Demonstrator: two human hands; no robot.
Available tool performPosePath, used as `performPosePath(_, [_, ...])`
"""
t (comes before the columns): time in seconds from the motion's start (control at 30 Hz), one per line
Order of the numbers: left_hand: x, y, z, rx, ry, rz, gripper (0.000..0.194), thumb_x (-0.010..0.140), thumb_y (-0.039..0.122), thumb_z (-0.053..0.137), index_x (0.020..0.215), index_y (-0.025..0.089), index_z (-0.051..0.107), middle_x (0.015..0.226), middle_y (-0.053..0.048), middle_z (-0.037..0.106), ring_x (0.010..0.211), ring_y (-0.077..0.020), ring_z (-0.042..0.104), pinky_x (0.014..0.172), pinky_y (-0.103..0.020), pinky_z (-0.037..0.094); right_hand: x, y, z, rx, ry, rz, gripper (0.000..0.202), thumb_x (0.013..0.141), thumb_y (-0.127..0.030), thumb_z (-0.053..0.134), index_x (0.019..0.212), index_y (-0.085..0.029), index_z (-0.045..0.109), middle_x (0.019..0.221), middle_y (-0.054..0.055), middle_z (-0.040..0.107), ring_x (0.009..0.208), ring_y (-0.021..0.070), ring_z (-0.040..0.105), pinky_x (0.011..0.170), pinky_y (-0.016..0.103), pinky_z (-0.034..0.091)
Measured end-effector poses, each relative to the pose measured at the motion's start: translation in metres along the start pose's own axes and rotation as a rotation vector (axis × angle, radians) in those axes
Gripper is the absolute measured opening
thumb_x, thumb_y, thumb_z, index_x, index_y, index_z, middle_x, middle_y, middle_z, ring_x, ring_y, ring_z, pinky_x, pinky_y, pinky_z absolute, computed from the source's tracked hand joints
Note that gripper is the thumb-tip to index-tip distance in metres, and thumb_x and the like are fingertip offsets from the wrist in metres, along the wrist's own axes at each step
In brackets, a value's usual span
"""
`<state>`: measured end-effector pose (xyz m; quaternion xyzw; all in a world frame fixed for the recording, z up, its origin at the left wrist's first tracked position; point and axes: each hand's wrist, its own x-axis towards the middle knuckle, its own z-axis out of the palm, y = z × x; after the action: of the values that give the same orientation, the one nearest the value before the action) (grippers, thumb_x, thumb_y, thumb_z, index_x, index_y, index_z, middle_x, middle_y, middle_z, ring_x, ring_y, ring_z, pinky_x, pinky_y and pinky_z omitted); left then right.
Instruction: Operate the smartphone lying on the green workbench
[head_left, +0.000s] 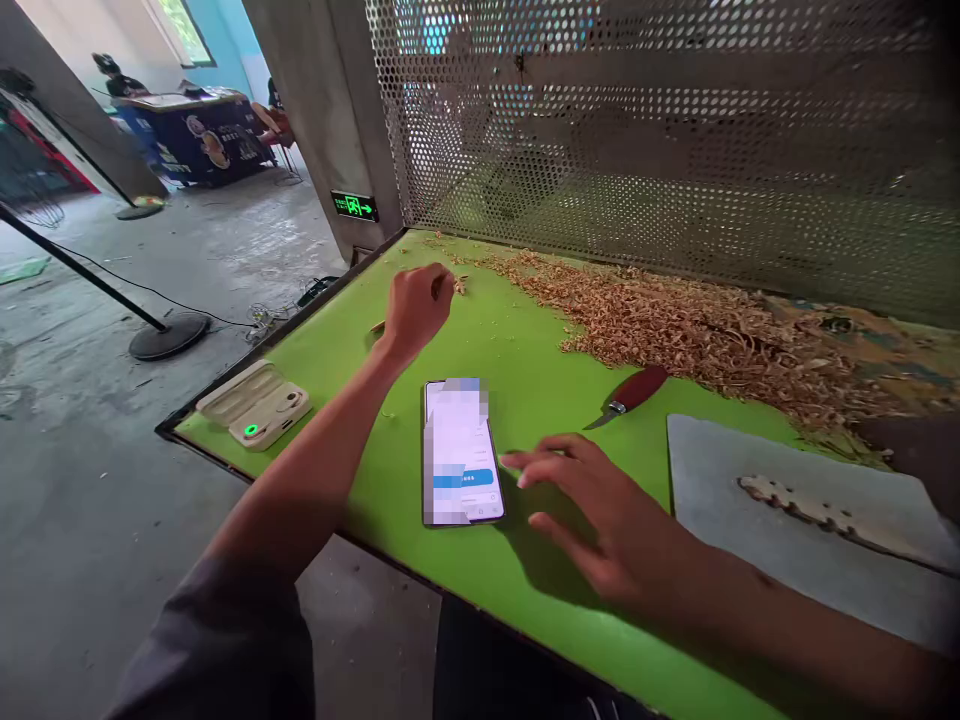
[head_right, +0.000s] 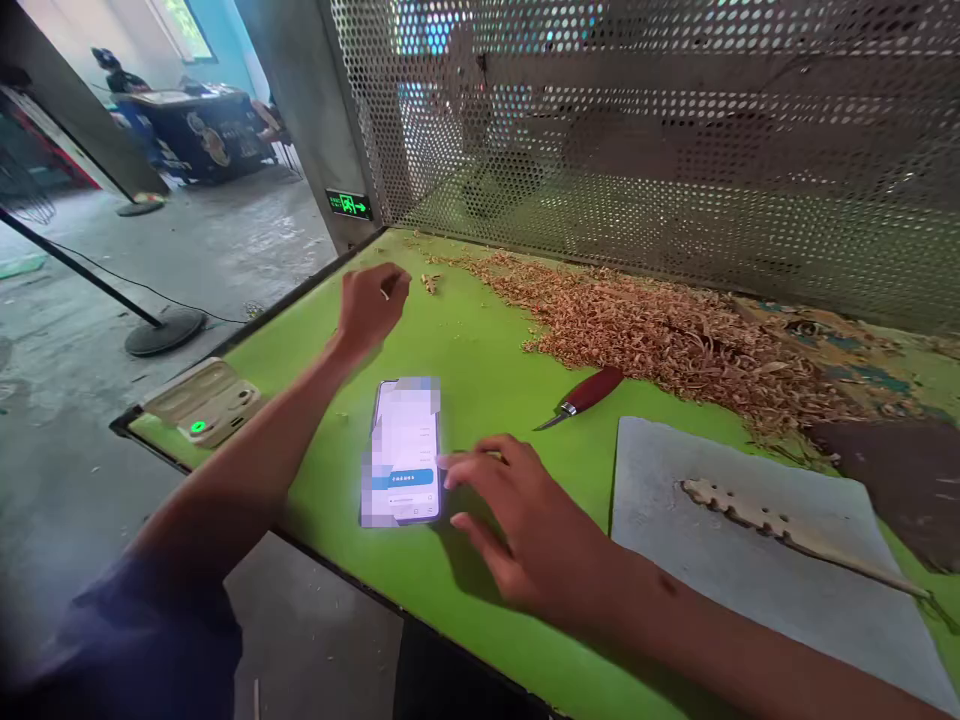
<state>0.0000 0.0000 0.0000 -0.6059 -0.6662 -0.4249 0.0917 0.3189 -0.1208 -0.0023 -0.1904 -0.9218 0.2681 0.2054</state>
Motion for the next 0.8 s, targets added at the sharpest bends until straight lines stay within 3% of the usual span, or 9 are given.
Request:
performPosePath(0.17, [-0.008, -0.005, -0.009, -0.042, 0.001, -0.061, 0.022, 0.093, 0.026, 0.055, 0.074, 0.020, 0.066, 0.071, -0.005, 0.069, 0.070, -0.0175, 0.062, 0.072, -0.031, 0.047, 0.028, 0.007, 0.014, -0.027, -0.055, -0.003, 0.027, 0.096, -0.014, 0.057, 0.121, -0.023, 0.058, 0.131, 0.015, 0.066, 0.131, 0.0342, 0.049, 0.098, 0.058, 0.052])
performPosePath(0.3, [-0.003, -0.001, -0.014, -0.078, -0.002, -0.076, 0.023, 0.093, 0.025, 0.054, 0.074, 0.021, 0.065, 0.071, -0.004, 0.067, 0.073, -0.0180, 0.062, 0.074, -0.032, 0.048, 0.022, 0.012, 0.011, 0.123, 0.024, 0.009, 0.023, 0.098, -0.013, 0.053, 0.117, -0.024, 0.058, 0.120, 0.013, 0.067, 0.125, 0.0291, 0.054, 0.094, 0.049, 0.055])
performPosePath(0.47, [-0.004, -0.012, -0.013, -0.009, 0.003, -0.098, 0.021, 0.091, 0.024, 0.055, 0.075, 0.020, 0.067, 0.070, -0.004, 0.068, 0.068, -0.0172, 0.061, 0.074, -0.032, 0.047, 0.016, 0.018, 0.015, 0.149, 0.158, 0.002, 0.026, 0.096, -0.012, 0.055, 0.118, -0.026, 0.057, 0.117, 0.011, 0.067, 0.119, 0.0269, 0.057, 0.091, 0.044, 0.057])
performPosePath(0.8, [-0.004, -0.022, -0.015, 0.103, -0.062, -0.163, 0.016, 0.086, 0.023, 0.056, 0.074, 0.020, 0.065, 0.068, -0.005, 0.065, 0.071, -0.0203, 0.059, 0.079, -0.033, 0.046, 0.020, 0.024, 0.024, 0.060, 0.125, -0.081, 0.025, 0.096, -0.012, 0.053, 0.118, -0.024, 0.057, 0.115, 0.012, 0.071, 0.112, 0.0278, 0.059, 0.085, 0.044, 0.056])
